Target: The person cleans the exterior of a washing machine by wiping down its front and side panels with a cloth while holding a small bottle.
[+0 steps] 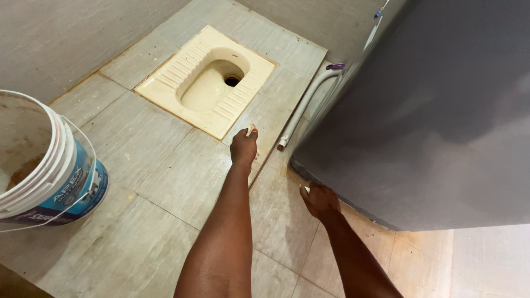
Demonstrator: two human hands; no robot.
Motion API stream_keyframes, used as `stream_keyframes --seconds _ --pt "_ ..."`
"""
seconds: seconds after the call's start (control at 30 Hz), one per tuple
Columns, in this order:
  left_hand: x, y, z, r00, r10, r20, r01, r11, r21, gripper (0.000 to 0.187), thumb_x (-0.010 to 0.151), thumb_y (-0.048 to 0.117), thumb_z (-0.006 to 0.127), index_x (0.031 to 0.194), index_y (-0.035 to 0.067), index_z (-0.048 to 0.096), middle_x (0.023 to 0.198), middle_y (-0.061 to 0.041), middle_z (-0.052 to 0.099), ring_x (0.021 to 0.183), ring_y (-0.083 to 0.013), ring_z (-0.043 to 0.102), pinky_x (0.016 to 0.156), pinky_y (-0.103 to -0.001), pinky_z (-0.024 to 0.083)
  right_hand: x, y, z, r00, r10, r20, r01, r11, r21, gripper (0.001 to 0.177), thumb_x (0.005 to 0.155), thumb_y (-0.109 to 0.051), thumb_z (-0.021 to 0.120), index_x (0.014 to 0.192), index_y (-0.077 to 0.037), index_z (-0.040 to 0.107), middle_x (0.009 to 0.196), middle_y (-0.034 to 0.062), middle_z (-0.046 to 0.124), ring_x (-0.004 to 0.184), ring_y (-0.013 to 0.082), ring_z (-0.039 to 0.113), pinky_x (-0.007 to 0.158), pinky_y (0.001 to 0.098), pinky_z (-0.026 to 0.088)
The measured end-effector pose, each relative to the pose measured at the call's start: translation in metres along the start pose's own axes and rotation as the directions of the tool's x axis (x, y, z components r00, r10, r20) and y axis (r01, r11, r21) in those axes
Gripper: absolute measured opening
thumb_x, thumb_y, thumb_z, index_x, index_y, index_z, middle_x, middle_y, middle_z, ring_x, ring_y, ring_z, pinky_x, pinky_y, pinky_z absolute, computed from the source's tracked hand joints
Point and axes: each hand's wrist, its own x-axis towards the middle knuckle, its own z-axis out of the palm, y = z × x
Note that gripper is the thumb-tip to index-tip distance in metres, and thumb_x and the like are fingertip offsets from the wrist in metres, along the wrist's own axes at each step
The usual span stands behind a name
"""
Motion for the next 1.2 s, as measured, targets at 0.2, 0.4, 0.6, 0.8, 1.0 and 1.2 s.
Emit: stream_keyframes --seconds 0.2,0.4,0.6,0.8,1.0,1.2 --pt "0.003 -0.004 0.001 0.999 0.04 -0.011 -0.04 0.999 -0.003 0.041 0.095 0.037 0.064 0.122 0.007 0.072 0.101 -0.016 0.076 0.083 -0.0265 0.072 0.073 -0.039 0.056 0.001 -0.001 -0.007 0.995 0.056 0.079 -0.059 0.998 0.032 0.062 0.104 -0.055 0.034 0.114 -0.001 0.065 0.117 0.0229 0.069 0.115 0.0381 0.064 0.103 0.0495 0.047" --pt "-0.004 0.002 0.001 1.0 -0.024 0.016 0.025 0.999 -0.025 0.042 0.095 0.036 0.063 0.124 0.007 0.071 0.106 -0.017 0.076 0.089 -0.0288 0.072 0.077 -0.041 0.056 0.003 -0.002 -0.003 0.999 -0.023 0.037 0.021 0.999 0.039 0.057 0.105 -0.05 0.041 0.112 0.001 0.065 0.117 0.0254 0.067 0.115 0.0403 0.063 0.103 0.0501 0.046" --pt "0.0 -0.003 0.002 0.999 0.03 -0.017 -0.03 1.0 0.005 0.04 0.093 0.036 0.066 0.121 0.008 0.073 0.099 -0.014 0.076 0.082 -0.0238 0.071 0.071 -0.038 0.055 0.006 -0.006 0.001 0.988 -0.14 -0.067 0.142 0.99 0.026 0.053 0.103 -0.045 0.046 0.116 0.004 0.061 0.114 0.0286 0.066 0.111 0.0432 0.063 0.099 0.0529 0.047" --pt "-0.003 0.004 -0.001 1.0 -0.005 0.007 0.005 1.0 0.0 0.04 0.094 0.036 0.064 0.121 0.008 0.073 0.097 -0.015 0.076 0.079 -0.0249 0.072 0.068 -0.038 0.056 0.005 -0.006 0.002 0.99 -0.141 -0.032 0.142 0.99 0.024 0.05 0.104 -0.047 0.047 0.105 0.0 0.063 0.105 0.0256 0.068 0.103 0.0407 0.065 0.095 0.0527 0.049" --pt "0.011 -0.01 0.002 0.997 0.068 -0.036 -0.069 0.998 -0.007 0.041 0.093 0.035 0.067 0.122 0.007 0.072 0.102 -0.014 0.076 0.084 -0.024 0.072 0.07 -0.037 0.055 0.001 0.0 0.001 0.989 -0.137 -0.061 0.141 0.987 0.074 0.048 0.104 -0.046 0.045 0.102 -0.002 0.065 0.101 0.0234 0.07 0.098 0.0392 0.066 0.09 0.0519 0.05" --pt "0.003 0.001 0.003 0.998 0.051 -0.022 -0.051 0.999 -0.013 0.039 0.094 0.034 0.065 0.121 0.007 0.073 0.099 -0.015 0.076 0.078 -0.0244 0.072 0.068 -0.037 0.055 -0.012 0.028 -0.007 0.995 -0.058 -0.086 0.064 0.995 0.074 0.044 0.102 -0.044 0.047 0.106 -0.004 0.065 0.101 0.0194 0.071 0.098 0.0368 0.067 0.091 0.0501 0.051"
